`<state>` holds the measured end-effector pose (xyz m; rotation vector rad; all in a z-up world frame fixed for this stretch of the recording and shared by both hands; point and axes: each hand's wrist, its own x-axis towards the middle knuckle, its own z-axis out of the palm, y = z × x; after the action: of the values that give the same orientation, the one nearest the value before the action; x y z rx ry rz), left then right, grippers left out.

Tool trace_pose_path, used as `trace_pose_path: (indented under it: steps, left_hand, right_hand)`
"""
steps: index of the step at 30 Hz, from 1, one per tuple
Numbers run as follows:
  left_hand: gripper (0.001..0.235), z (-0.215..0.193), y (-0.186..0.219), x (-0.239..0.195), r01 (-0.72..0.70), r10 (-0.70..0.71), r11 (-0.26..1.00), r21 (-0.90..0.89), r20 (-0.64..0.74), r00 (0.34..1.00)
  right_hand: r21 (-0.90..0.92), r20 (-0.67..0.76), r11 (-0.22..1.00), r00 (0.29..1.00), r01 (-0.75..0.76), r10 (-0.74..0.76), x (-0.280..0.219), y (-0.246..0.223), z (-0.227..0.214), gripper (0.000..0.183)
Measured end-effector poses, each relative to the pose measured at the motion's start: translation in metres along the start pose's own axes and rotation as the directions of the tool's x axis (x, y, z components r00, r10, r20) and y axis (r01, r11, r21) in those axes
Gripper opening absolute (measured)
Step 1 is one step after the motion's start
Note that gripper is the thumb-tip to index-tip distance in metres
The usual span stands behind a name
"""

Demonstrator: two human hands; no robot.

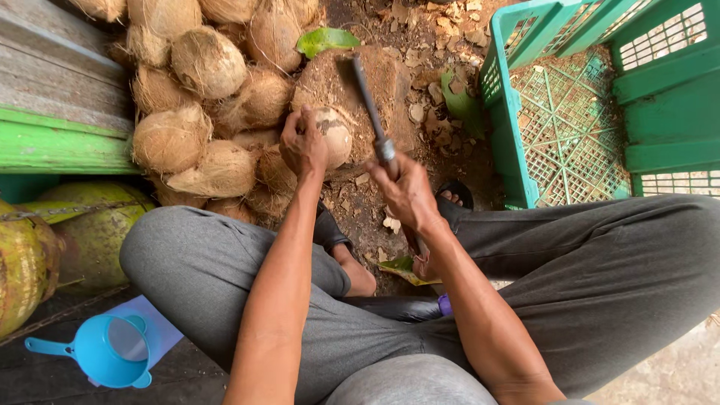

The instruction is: The person sits on the ground and uses a machete to peel the husk off a coconut. They repeatedly strike the coconut against a wooden stump to remove the outer layer, then place the peeled coconut into a green crate.

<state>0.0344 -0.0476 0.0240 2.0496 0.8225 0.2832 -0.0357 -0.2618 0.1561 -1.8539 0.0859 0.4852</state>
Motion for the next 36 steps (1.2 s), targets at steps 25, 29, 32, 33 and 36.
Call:
trace_pose_path:
  steps: [25,29,32,33,36]
  left_hand:
    - [0.050,-0.008,0.005,-0.002,0.018,-0.017,0.999,-0.043,0.019,1.000]
    - [0.049,-0.006,0.009,-0.005,0.085,-0.081,0.995,-0.043,0.076,0.994]
    - [0.050,-0.008,0.008,-0.006,-0.023,0.024,1.000,-0.021,0.011,1.000]
    - [0.050,-0.006,0.009,0.000,-0.074,0.074,0.997,-0.016,-0.023,0.997]
    - [0.056,-0.002,-0.008,-0.009,0.038,-0.037,0.999,-0.006,0.042,0.998]
  right_hand:
    - [0.162,-0.063,0.983,0.995,0.091,-0.082,0.002,0.000,0.027,0.027]
    - [0.212,-0.035,0.975,0.996,-0.073,0.083,0.002,-0.005,0.024,0.024]
    - [-0.052,0.005,0.991,0.993,-0.120,0.121,0.002,-0.005,0.032,0.025]
    - [-0.170,0.010,0.984,0.999,-0.049,0.051,0.007,-0.004,0.034,0.029]
    - [-0.095,-0.109,0.979,0.976,0.180,-0.190,0.002,0.018,0.033,0.037]
